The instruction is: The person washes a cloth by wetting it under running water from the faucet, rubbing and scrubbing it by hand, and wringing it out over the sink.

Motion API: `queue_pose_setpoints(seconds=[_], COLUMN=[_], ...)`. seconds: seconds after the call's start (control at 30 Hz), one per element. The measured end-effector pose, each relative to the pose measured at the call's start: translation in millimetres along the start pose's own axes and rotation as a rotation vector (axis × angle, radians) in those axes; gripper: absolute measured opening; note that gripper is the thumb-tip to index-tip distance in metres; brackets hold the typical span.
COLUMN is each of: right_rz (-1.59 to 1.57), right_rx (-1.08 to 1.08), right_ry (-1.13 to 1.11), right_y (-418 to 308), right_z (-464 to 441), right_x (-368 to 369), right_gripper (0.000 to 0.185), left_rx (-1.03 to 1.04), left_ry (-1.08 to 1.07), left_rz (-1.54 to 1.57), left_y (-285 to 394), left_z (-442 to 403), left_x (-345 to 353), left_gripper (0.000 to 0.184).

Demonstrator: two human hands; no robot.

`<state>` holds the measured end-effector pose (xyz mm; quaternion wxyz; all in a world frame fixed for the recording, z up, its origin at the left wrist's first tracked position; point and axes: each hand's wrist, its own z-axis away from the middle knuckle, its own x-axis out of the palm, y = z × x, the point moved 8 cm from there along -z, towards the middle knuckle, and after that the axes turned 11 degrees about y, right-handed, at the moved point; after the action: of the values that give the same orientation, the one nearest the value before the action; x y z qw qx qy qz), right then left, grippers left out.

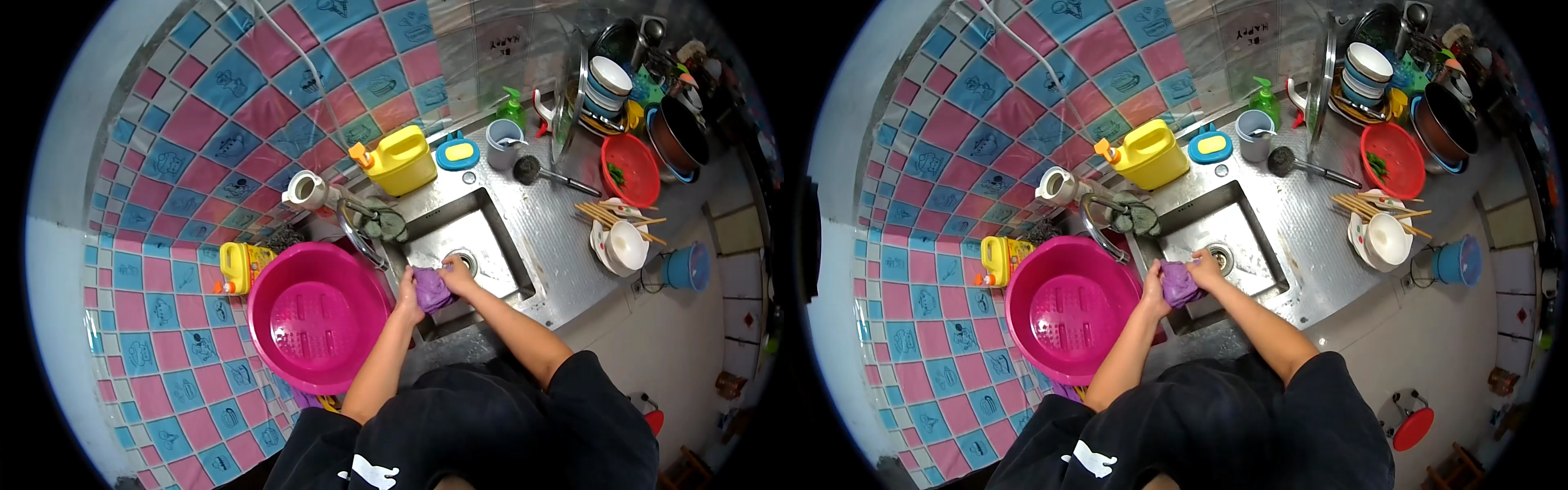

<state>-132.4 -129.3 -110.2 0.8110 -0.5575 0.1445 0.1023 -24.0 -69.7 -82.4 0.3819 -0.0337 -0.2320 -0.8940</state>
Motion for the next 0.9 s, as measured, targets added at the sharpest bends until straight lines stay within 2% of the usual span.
queue_pose_setpoints(seconds=[0.03,0.07,0.1,0.17,0.2,0.27,0.3,0.37,0.4,0.43,0.5,0.57,0.63,0.67,0.7,0.77,0.83,0.9], right_rz=[-0.195,-0.409,-0.439,-0.448,-0.449,-0.028,-0.065,-0.083,-0.079,-0.076,0.116,0.174,0.263,0.261,0.270,0.277,0.331,0.219], right_rx=[0.154,0.532,0.732,0.718,0.720,-0.037,-0.183,-0.404,-0.478,-0.554,-0.704,-0.701,-0.560,-0.558,-0.483,-0.406,-0.348,-0.390], right_ry=[-0.086,-0.581,-0.584,-0.562,-0.561,-0.209,-0.148,-0.147,-0.159,-0.171,-0.172,-0.149,0.155,0.156,0.201,0.243,0.132,0.149], right_y=[6,18,-4,-1,10,9,-11,-56,-77,-97,-129,-125,-103,-99,-92,-84,-87,-96], right_z=[0,13,29,26,24,-11,1,38,60,81,112,104,63,48,31,27,44,61], right_x=[2,21,1,0,7,2,1,3,3,2,-4,0,-8,-9,-17,-19,-11,-12], right_gripper=[0.019,0.022,0.021,0.011,0.011,0.014,0.015,0.019,0.022,0.024,0.024,0.020,0.021,0.021,0.020,0.019,0.018,0.019], left_rx=[0.087,0.054,0.055,0.325,0.323,0.201,0.201,-0.183,-0.180,-0.180,0.037,0.259,0.370,0.133,-0.095,-0.064,0.004,-0.006], left_ry=[-0.006,0.025,0.028,0.062,0.061,0.109,0.111,0.026,-0.200,-0.200,-0.523,-0.841,-0.998,-0.498,0.006,-0.008,-0.155,-0.128], left_rz=[-0.006,0.020,0.020,-0.180,-0.183,-0.123,-0.124,0.059,0.057,0.057,0.346,0.632,0.771,0.387,0.002,0.030,0.038,0.008], left_y=[8,7,5,15,11,-2,0,-23,-31,-42,-43,-35,-14,-13,-24,-29,-24,-22], left_z=[-5,-11,-16,-18,-18,-22,-21,-17,-41,-59,-75,-64,-39,-21,-9,-36,-44,-34], left_x=[-4,-13,-19,-28,-28,-32,-29,-15,-13,-20,-4,8,11,29,9,-6,-2,-3], left_gripper=[0.046,0.039,0.039,0.037,0.037,0.037,0.037,0.049,0.054,0.054,0.045,0.038,0.034,0.030,0.026,0.023,0.021,0.021])
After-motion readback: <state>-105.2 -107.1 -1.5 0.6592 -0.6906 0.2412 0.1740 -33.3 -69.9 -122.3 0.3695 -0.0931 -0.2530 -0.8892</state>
